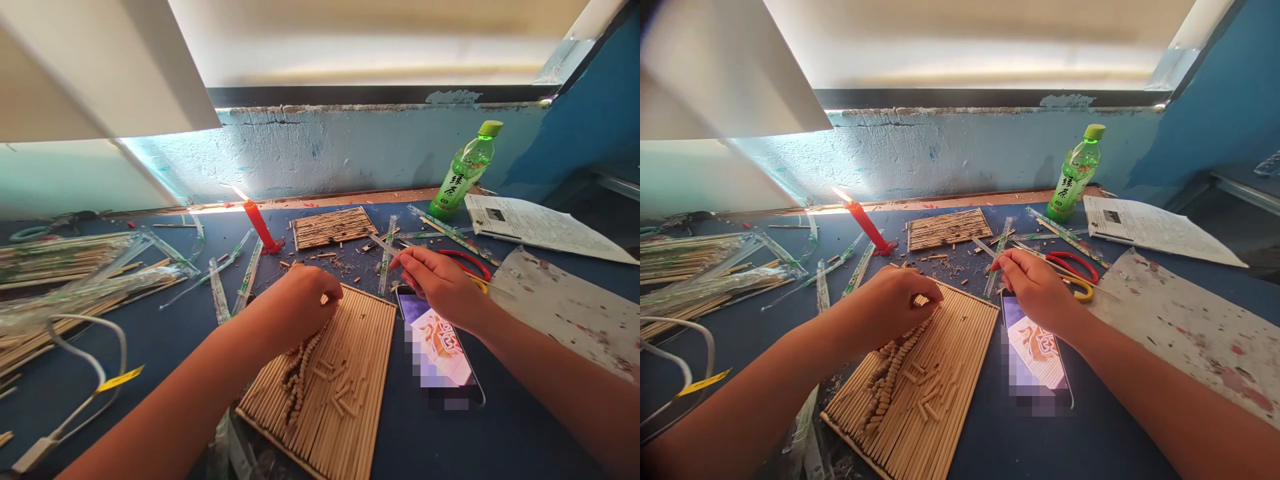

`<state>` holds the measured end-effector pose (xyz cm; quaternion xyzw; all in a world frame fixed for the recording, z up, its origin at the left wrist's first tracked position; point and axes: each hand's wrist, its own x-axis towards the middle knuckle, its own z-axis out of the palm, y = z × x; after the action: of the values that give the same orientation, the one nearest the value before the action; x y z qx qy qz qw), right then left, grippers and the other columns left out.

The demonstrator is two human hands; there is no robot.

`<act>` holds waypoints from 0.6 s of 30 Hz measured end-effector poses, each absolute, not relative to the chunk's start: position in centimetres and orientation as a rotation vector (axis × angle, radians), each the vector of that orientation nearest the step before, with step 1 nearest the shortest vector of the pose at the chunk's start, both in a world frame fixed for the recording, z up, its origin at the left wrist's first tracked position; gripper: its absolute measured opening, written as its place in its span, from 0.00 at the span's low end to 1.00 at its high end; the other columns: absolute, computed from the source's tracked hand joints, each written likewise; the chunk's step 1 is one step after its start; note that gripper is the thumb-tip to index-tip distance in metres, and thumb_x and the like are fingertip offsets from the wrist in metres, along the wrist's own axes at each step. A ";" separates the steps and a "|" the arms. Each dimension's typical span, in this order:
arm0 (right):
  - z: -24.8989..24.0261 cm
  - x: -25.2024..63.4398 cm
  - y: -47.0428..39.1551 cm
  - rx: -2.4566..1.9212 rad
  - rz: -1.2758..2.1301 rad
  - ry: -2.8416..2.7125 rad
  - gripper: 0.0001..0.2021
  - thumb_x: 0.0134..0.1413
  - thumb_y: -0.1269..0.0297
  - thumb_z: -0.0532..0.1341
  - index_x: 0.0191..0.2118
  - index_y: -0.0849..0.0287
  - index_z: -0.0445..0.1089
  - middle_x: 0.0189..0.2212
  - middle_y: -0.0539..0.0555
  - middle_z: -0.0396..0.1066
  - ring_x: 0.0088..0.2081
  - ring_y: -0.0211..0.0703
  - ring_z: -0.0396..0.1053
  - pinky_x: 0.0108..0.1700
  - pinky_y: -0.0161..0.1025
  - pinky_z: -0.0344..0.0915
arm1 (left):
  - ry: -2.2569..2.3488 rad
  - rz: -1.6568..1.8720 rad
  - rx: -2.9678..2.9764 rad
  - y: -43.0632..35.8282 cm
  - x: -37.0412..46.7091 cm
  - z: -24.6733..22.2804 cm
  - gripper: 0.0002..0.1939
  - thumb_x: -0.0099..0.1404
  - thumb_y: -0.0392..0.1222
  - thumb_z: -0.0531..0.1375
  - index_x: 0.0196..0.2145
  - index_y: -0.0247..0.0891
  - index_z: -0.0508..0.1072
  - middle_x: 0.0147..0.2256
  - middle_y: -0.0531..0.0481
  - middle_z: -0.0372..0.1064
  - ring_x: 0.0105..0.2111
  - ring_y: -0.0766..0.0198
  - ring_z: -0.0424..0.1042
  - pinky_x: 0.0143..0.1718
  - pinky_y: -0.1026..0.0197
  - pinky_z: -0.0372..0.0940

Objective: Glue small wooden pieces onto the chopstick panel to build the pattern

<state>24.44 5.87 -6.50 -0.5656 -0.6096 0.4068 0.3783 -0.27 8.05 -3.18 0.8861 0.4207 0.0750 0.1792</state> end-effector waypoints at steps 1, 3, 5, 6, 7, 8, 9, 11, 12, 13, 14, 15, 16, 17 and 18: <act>-6.5 24.4 5.9 -1.449 1.040 -1.558 0.15 0.66 0.52 0.52 0.39 0.57 0.69 0.23 0.47 0.59 0.23 0.35 0.54 0.24 0.35 0.50 | 1.196 0.211 2.499 8.0 -0.3 -3.1 0.12 0.62 0.37 0.57 0.34 0.41 0.81 0.28 0.49 0.75 0.27 0.61 0.70 0.39 0.54 0.65; -6.5 24.5 5.9 -1.455 1.038 -1.560 0.15 0.66 0.52 0.52 0.39 0.56 0.69 0.23 0.46 0.59 0.23 0.34 0.54 0.24 0.35 0.50 | 1.216 0.209 2.479 8.0 -0.5 -2.9 0.11 0.62 0.37 0.57 0.36 0.42 0.81 0.28 0.49 0.75 0.27 0.61 0.70 0.39 0.54 0.65; -6.5 24.5 5.9 -1.455 1.037 -1.564 0.15 0.66 0.53 0.52 0.39 0.56 0.69 0.23 0.46 0.59 0.23 0.34 0.54 0.25 0.35 0.50 | 1.237 0.196 2.461 8.0 -0.7 -2.6 0.11 0.63 0.38 0.57 0.37 0.42 0.81 0.30 0.49 0.76 0.27 0.61 0.70 0.38 0.55 0.65; -6.5 24.5 5.9 -1.452 1.038 -1.566 0.15 0.66 0.52 0.52 0.38 0.56 0.69 0.23 0.46 0.59 0.24 0.34 0.54 0.25 0.35 0.50 | 1.247 0.187 2.457 8.0 -0.8 -2.5 0.12 0.63 0.38 0.57 0.37 0.42 0.81 0.30 0.49 0.76 0.28 0.61 0.70 0.37 0.55 0.65; -6.5 24.5 5.9 -1.451 1.039 -1.566 0.15 0.66 0.52 0.52 0.38 0.57 0.69 0.23 0.46 0.58 0.24 0.35 0.54 0.24 0.35 0.50 | 1.260 0.180 2.455 8.0 -0.9 -2.3 0.12 0.63 0.39 0.57 0.37 0.41 0.81 0.30 0.48 0.76 0.27 0.61 0.70 0.37 0.55 0.65; -6.5 24.5 5.9 -1.450 1.040 -1.566 0.15 0.66 0.52 0.52 0.38 0.57 0.69 0.23 0.46 0.58 0.23 0.35 0.54 0.24 0.35 0.50 | 1.267 0.177 2.454 8.0 -0.9 -2.2 0.12 0.63 0.39 0.57 0.38 0.42 0.81 0.30 0.48 0.75 0.27 0.61 0.69 0.36 0.55 0.65; -6.5 24.5 5.9 -1.449 1.041 -1.566 0.15 0.66 0.52 0.52 0.39 0.57 0.69 0.23 0.47 0.59 0.23 0.35 0.54 0.24 0.35 0.50 | 1.267 0.177 2.454 8.0 -0.9 -2.1 0.12 0.64 0.40 0.57 0.38 0.42 0.81 0.29 0.48 0.75 0.27 0.62 0.69 0.36 0.55 0.65; -6.6 24.5 5.9 -1.446 1.038 -1.568 0.15 0.65 0.52 0.52 0.38 0.57 0.69 0.23 0.47 0.59 0.23 0.35 0.54 0.24 0.35 0.50 | 1.243 0.180 2.450 7.9 -0.7 -2.1 0.12 0.64 0.40 0.57 0.37 0.42 0.82 0.29 0.49 0.75 0.27 0.62 0.69 0.36 0.56 0.65; -6.5 24.5 5.9 -1.445 1.035 -1.569 0.15 0.65 0.52 0.52 0.38 0.57 0.69 0.22 0.47 0.59 0.24 0.36 0.55 0.24 0.36 0.50 | 1.222 0.174 2.450 7.8 -0.6 -2.1 0.12 0.65 0.40 0.56 0.37 0.42 0.82 0.28 0.49 0.75 0.27 0.62 0.70 0.36 0.56 0.65; -6.5 24.5 5.9 -1.444 1.032 -1.569 0.15 0.65 0.52 0.52 0.38 0.57 0.69 0.22 0.47 0.59 0.24 0.36 0.55 0.24 0.35 0.50 | 1.205 0.168 2.451 7.8 -0.5 -2.2 0.13 0.65 0.41 0.56 0.36 0.42 0.82 0.28 0.49 0.75 0.28 0.62 0.70 0.36 0.56 0.65; -6.5 24.5 5.8 -1.445 1.032 -1.568 0.15 0.65 0.52 0.52 0.38 0.57 0.69 0.23 0.47 0.59 0.24 0.36 0.55 0.24 0.35 0.50 | 1.199 0.167 2.454 7.8 -0.4 -2.3 0.12 0.65 0.41 0.56 0.36 0.42 0.82 0.29 0.49 0.75 0.28 0.62 0.70 0.36 0.56 0.65; -6.5 24.5 5.8 -1.447 1.034 -1.564 0.15 0.65 0.52 0.52 0.39 0.57 0.69 0.23 0.47 0.59 0.24 0.36 0.55 0.24 0.35 0.50 | 1.205 0.176 2.458 7.8 -0.4 -2.3 0.12 0.65 0.41 0.56 0.36 0.41 0.81 0.30 0.48 0.75 0.29 0.61 0.70 0.36 0.56 0.65; -6.5 24.5 5.8 -1.448 1.037 -1.559 0.15 0.65 0.52 0.53 0.39 0.56 0.69 0.23 0.47 0.59 0.24 0.35 0.55 0.24 0.35 0.50 | 1.222 0.198 2.464 7.8 -0.4 -2.2 0.12 0.65 0.41 0.57 0.37 0.41 0.81 0.31 0.48 0.75 0.30 0.61 0.70 0.36 0.56 0.64; -6.5 24.5 5.8 -1.447 1.040 -1.553 0.15 0.65 0.52 0.53 0.39 0.56 0.69 0.23 0.47 0.59 0.24 0.35 0.55 0.24 0.35 0.50 | 1.241 0.231 2.468 7.9 -0.4 -2.0 0.12 0.65 0.42 0.57 0.37 0.41 0.81 0.31 0.47 0.75 0.30 0.60 0.70 0.37 0.55 0.64; -6.5 24.5 5.8 -1.445 1.046 -1.546 0.15 0.65 0.52 0.53 0.39 0.56 0.69 0.23 0.47 0.59 0.24 0.35 0.55 0.24 0.35 0.50 | 1.269 0.273 2.470 7.9 -0.5 -1.6 0.11 0.66 0.42 0.57 0.37 0.41 0.80 0.32 0.47 0.75 0.31 0.60 0.70 0.37 0.55 0.64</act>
<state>24.47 5.82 -6.45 -0.5660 -0.6056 0.4099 0.3806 -0.52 7.93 -1.63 0.8716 0.4478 0.0963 0.1745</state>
